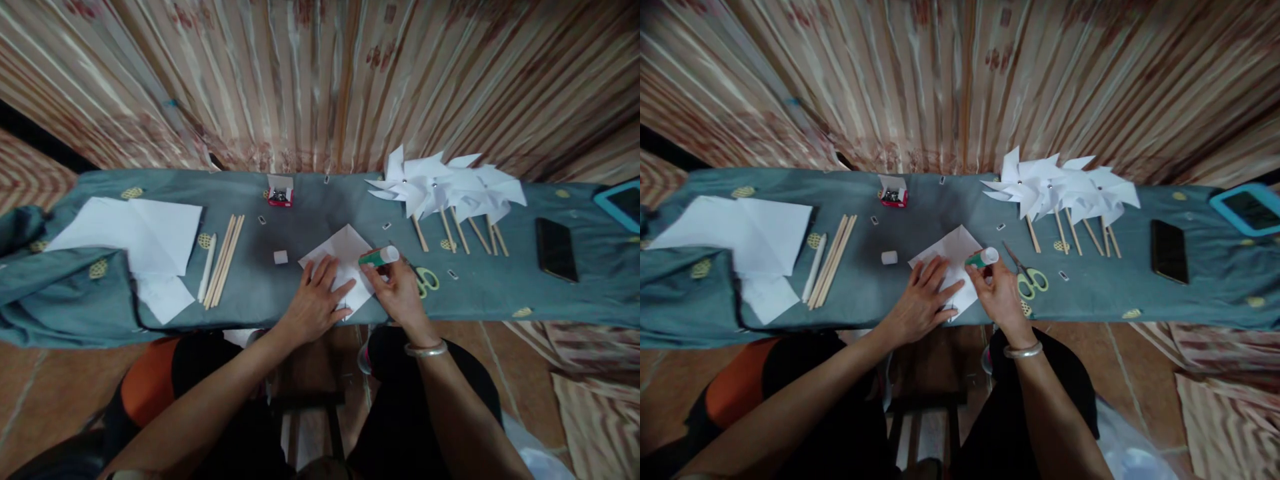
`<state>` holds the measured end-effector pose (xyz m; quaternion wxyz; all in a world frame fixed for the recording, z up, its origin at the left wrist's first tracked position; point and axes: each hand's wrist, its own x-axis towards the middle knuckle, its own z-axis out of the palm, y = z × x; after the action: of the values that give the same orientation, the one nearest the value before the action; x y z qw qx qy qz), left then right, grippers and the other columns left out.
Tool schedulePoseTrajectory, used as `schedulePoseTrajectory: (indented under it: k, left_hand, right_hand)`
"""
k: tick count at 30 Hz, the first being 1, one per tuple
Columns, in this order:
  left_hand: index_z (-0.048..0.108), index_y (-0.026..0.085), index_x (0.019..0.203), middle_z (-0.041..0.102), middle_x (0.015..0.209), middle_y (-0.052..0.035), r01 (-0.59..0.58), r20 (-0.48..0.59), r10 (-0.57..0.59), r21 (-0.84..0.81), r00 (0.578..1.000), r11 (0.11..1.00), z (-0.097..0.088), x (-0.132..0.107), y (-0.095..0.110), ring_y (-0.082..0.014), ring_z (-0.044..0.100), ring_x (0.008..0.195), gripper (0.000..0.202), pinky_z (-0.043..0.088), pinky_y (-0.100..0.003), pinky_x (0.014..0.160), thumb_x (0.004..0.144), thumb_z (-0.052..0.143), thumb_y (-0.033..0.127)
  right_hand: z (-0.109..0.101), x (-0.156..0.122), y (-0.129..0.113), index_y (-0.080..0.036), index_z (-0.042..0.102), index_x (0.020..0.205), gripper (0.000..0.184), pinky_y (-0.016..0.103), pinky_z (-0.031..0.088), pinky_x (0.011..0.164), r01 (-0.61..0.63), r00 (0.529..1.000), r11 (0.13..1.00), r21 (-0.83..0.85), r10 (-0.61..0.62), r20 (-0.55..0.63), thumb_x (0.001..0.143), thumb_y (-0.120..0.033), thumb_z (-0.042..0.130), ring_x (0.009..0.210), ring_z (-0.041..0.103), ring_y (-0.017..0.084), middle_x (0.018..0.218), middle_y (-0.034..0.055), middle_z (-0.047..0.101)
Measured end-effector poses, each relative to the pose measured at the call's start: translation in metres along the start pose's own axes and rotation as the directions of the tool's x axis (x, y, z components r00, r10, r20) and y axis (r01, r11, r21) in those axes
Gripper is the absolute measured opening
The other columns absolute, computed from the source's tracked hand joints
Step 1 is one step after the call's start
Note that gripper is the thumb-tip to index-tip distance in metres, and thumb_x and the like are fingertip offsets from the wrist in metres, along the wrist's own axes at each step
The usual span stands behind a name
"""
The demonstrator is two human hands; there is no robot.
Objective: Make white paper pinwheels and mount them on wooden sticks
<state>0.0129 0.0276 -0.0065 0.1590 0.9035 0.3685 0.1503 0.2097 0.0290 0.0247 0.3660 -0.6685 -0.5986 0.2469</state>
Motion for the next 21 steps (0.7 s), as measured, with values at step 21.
schedulePoseTrajectory:
  k: [21]
  left_hand:
    - [0.051, 0.028, 0.138, 0.029, 0.159, -0.0151, 0.026, -0.052, -0.022, 0.082, 0.998, 0.996, 0.004, 0.001, 0.003, -0.0407, 0.020, 0.149, 0.061, 0.026, -0.064, 0.115, 0.084, 0.062, 0.055]
  right_hand:
    - [0.013, 0.000, -0.001, -0.019, 0.062, 0.099, 0.031, 0.034, 0.050, 0.061, 0.091, 0.996, 0.984, -0.155, -0.092, 0.005, 0.088, -0.047, 0.056, 0.066, 0.068, 0.024, 0.077, 0.0080, 0.073]
